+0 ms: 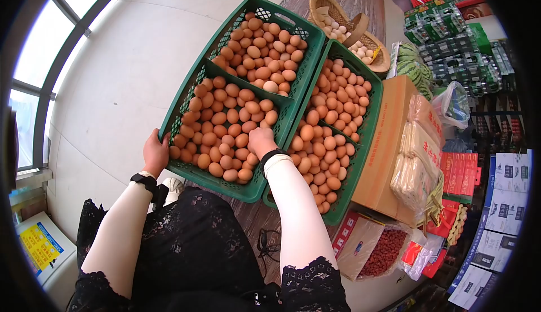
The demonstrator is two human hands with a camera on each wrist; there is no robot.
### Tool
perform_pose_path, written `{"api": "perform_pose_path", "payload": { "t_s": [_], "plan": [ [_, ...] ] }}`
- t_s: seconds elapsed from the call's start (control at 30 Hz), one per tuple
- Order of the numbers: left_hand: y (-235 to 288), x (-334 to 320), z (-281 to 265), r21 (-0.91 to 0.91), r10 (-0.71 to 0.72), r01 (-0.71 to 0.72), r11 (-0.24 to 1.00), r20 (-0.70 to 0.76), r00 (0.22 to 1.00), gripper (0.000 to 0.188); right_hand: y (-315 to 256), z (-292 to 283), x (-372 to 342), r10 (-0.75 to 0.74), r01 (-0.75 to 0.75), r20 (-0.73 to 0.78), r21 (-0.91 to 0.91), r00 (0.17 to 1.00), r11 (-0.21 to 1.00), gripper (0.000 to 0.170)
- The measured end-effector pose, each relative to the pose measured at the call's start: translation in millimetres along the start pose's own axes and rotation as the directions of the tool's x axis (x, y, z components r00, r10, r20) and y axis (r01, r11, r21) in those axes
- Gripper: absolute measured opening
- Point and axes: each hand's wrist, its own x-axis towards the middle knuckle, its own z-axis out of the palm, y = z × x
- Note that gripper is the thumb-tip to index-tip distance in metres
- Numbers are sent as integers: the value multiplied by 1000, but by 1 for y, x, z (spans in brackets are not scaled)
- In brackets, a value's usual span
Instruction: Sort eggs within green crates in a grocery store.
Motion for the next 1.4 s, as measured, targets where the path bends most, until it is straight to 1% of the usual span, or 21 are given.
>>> {"api": "perform_pose_path", "payload": {
  "t_s": [0.1, 0.17, 0.23, 0.3, 0.37, 0.4, 0.47, 0.57, 0.8, 0.87, 0.9, 0.97, 1.0, 1.03, 1.1, 1.13, 1.17, 1.23, 1.3, 1.37, 1.4],
  "plan": [
    [-3, 0, 2, -7, 17, -17, 1000, -20, 1000, 30, 3, 1, -11, -26, 26, -90, -4, 996, 1000, 39],
    [-6, -2, 4, -12, 24, -25, 1000, -39, 999, 30, 12, -20, -51, 50, 99, -401, 342, 915, 935, 45],
    [-4, -2, 3, -15, 26, -27, 1000, -41, 999, 30, 41, -32, -91, 179, 197, -536, 569, 825, 798, 54],
    [-1, -1, 0, -1, -1, 1, 1000, -17, 1000, 30, 83, -23, -120, 366, 285, -523, 795, 770, 536, 63],
    [3, -1, 0, 4, -17, 17, 1000, 1, 1000, 30, 124, -4, -136, 533, 97, -449, 822, 717, 561, 64],
    [1, -1, 0, 3, -5, 5, 1000, -4, 1000, 29, 136, 10, -137, 537, 96, -452, 821, 713, 563, 64],
    [0, -1, 1, 0, 10, -10, 1000, -12, 1000, 29, 153, 49, -124, 547, -44, -443, 748, 710, 663, 63],
    [0, -1, 1, 10, 1, -1, 1000, -14, 1000, 29, 154, 80, -106, 514, -114, -327, 749, 793, 653, 65],
    [0, -1, 0, 40, 9, -8, 999, -12, 1000, 29, 205, 79, -62, 457, 41, -234, 919, 858, 392, 53],
    [-1, 0, 0, 46, 3, -3, 999, -6, 1000, 29, 239, 94, -19, 653, 73, -276, 944, 705, 321, 45],
    [-1, 0, 0, 38, 5, -5, 999, 0, 1000, 29, 236, 95, -15, 649, 78, -280, 943, 707, 322, 45],
    [-3, 1, 2, 32, -5, 5, 999, -8, 1000, 29, 224, 96, -2, 649, -247, -540, 635, 537, 732, 43],
    [-3, -1, 2, 31, 5, -4, 1000, -22, 1000, 28, 209, 70, -19, 695, -323, -296, 722, 656, 612, 49],
    [-1, -1, 1, 31, 14, -13, 999, -37, 999, 28, 206, 72, -10, 682, -244, -350, 750, 643, 615, 54],
    [2, -1, -1, 29, -12, 12, 999, -26, 1000, 28, 197, 55, -26, 710, -265, -211, 827, 671, 496, 56],
    [3, -1, -2, 19, -9, 9, 1000, -20, 1000, 28, 192, 52, -20, 741, -338, -178, 804, 647, 488, 57],
    [3, -2, -4, 10, -7, 7, 1000, -13, 1000, 28, 193, 48, -19, 733, -399, -191, 736, 653, 548, 59],
    [3, -2, -4, 14, -27, 27, 1000, -12, 1000, 28, 176, 24, -23, 594, -362, -379, 527, 710, 769, 57],
    [3, -2, -3, 18, -22, 22, 1000, -2, 1000, 29, 121, -18, -41, 317, -35, -582, 443, 749, 896, 52],
    [1, -2, -2, 23, -52, 51, 998, 26, 998, 29, 52, -45, -50, 35, 287, -636, 396, 771, 872, 47],
    [0, 0, -2, 25, -43, 42, 999, 18, 999, 29, 22, -47, -43, -41, 349, -542, 479, 840, 806, 47]
  ]
}}
